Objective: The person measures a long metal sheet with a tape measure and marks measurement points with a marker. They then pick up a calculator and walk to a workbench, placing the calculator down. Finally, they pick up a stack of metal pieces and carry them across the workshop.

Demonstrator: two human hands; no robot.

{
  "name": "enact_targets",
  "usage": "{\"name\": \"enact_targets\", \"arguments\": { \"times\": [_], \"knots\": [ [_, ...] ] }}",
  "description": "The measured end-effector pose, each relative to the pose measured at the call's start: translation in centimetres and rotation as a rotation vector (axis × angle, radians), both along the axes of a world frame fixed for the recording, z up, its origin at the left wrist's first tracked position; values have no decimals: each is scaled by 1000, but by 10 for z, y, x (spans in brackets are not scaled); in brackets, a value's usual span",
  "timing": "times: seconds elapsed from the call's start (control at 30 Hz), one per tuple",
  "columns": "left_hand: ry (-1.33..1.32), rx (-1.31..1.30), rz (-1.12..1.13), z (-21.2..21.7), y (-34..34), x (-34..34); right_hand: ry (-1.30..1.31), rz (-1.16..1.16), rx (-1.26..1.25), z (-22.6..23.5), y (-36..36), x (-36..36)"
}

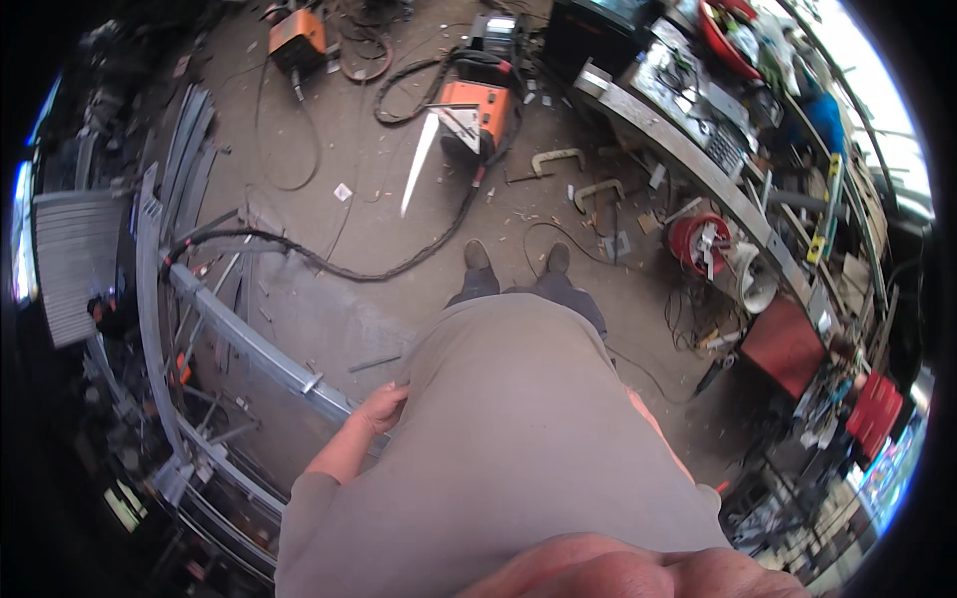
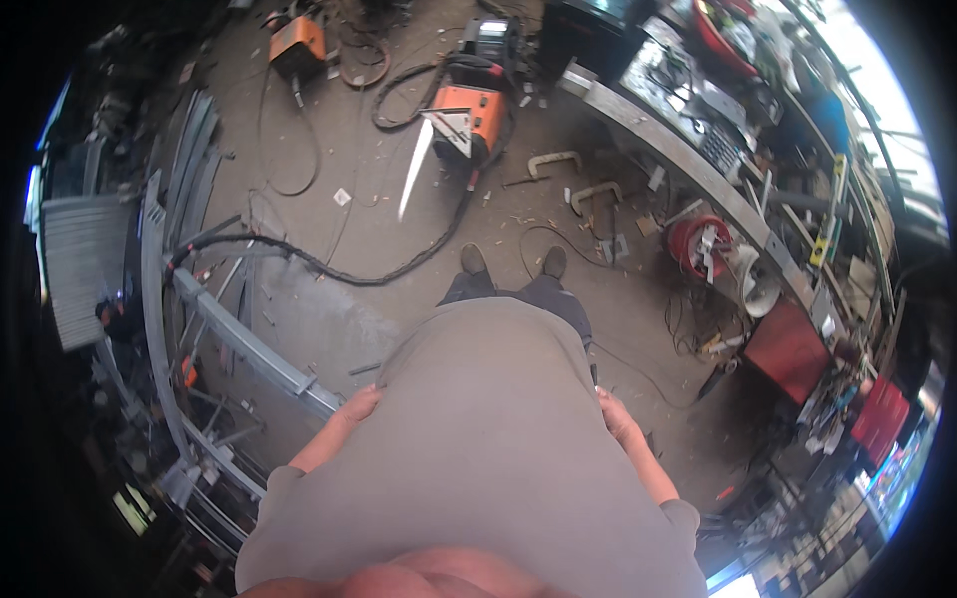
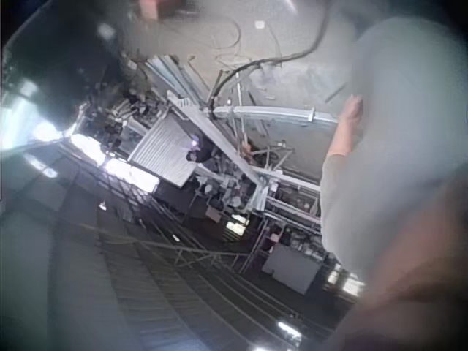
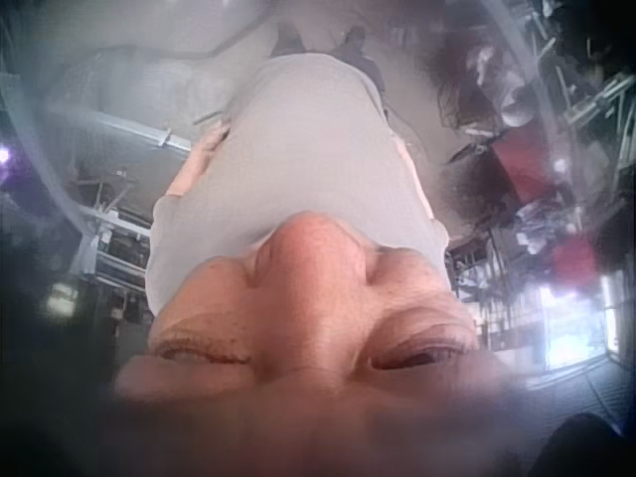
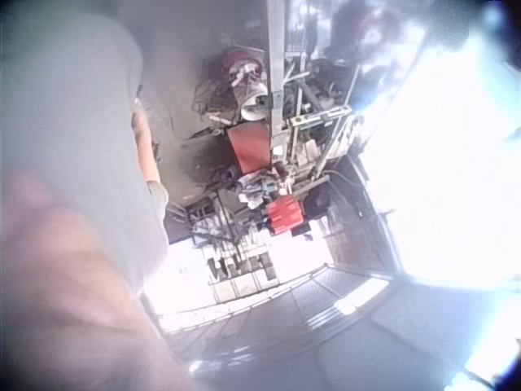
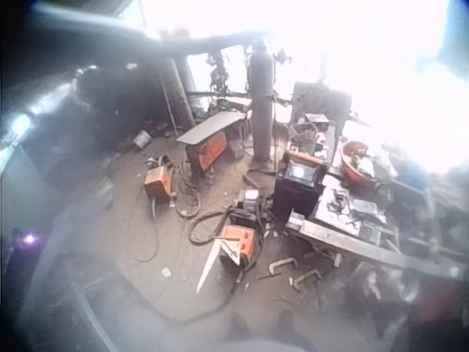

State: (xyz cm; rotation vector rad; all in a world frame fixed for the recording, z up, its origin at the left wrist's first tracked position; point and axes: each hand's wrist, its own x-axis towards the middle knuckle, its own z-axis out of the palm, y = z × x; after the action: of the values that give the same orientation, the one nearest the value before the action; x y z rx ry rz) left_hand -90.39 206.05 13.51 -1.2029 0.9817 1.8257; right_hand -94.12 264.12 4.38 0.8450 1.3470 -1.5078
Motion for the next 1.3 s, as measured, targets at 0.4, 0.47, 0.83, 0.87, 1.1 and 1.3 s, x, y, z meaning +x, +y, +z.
{"name": "enact_targets", "arguments": {
  "times": [0.4, 0.47, 0.83, 0.87, 1.1, 1.3],
  "knots": [
    [-87, -108, 763, -58, 118, 87, 190, 769, 133, -113, -167, -177],
    [-61, -181, 825, -79, 120, 90, 215, 854, 126, -108, -200, -189],
    [11, -829, 324, -199, 32, 34, 327, 1197, 300, -125, -292, -235],
    [45, -796, 429, -202, 21, 33, 364, 1230, 326, -131, -297, -261],
    [-9, -810, 554, -214, 4, 35, 556, 1382, 446, -160, -340, -388],
    [-171, -722, 577, -230, -9, 36, 712, 1567, 424, -156, -444, -459]
  ]
}}
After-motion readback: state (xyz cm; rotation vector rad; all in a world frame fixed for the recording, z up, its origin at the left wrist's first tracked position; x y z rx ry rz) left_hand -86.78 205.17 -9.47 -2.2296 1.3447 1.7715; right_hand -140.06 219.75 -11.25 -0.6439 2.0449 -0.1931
